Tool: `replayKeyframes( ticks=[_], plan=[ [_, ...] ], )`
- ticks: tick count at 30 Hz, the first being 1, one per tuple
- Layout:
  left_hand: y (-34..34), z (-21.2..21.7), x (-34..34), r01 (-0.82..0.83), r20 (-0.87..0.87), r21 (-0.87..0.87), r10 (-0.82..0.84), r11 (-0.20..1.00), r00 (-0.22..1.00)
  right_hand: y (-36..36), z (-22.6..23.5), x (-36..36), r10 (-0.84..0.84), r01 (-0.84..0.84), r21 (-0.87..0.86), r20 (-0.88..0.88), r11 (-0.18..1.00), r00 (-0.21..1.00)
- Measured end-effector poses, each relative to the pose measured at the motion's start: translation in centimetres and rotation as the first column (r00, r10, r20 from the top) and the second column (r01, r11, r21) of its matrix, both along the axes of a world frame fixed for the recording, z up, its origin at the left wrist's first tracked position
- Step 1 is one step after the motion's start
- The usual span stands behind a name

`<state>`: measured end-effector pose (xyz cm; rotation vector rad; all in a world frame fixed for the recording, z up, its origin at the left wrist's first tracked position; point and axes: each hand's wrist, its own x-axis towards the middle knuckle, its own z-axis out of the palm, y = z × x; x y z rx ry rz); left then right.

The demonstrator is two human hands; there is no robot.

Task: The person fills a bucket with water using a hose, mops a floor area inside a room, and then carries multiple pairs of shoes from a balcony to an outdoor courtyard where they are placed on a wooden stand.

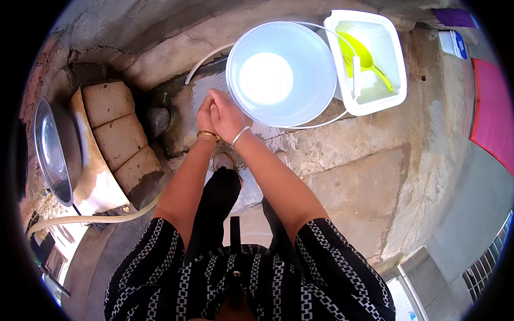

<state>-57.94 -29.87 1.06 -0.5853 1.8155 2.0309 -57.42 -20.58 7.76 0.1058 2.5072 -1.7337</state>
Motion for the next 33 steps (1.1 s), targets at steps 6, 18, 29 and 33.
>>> replayKeyframes(
  ticks=[6, 18, 29, 33],
  plan=[
    [-2.3, -15.3, -0.5, 0.483, 0.345, -0.75, -0.356, 0.452, 0.868, -3.0, -20.5, 0.4, -0.265, 0.264, 0.071, 0.474, 0.962, 0.84],
    [-5.1, -15.2, 2.4, 0.506, 0.296, -0.715, -0.446, 0.483, 0.845, -2.6, -21.6, 3.6, -0.08, 0.433, -0.247, 0.788, 0.867, 0.61],
    [-4.4, 25.8, 11.7, 0.334, -0.149, -0.334, -0.399, 0.882, 0.905, -2.8, 18.2, 0.3, 0.15, 0.526, -0.795, 0.584, 0.301, 0.797],
    [0.7, 34.6, 14.7, 0.481, -0.211, -0.307, -0.552, 0.821, 0.807, 3.5, 30.3, 5.0, 0.029, 0.433, -0.797, 0.489, 0.422, 0.872]
  ],
)
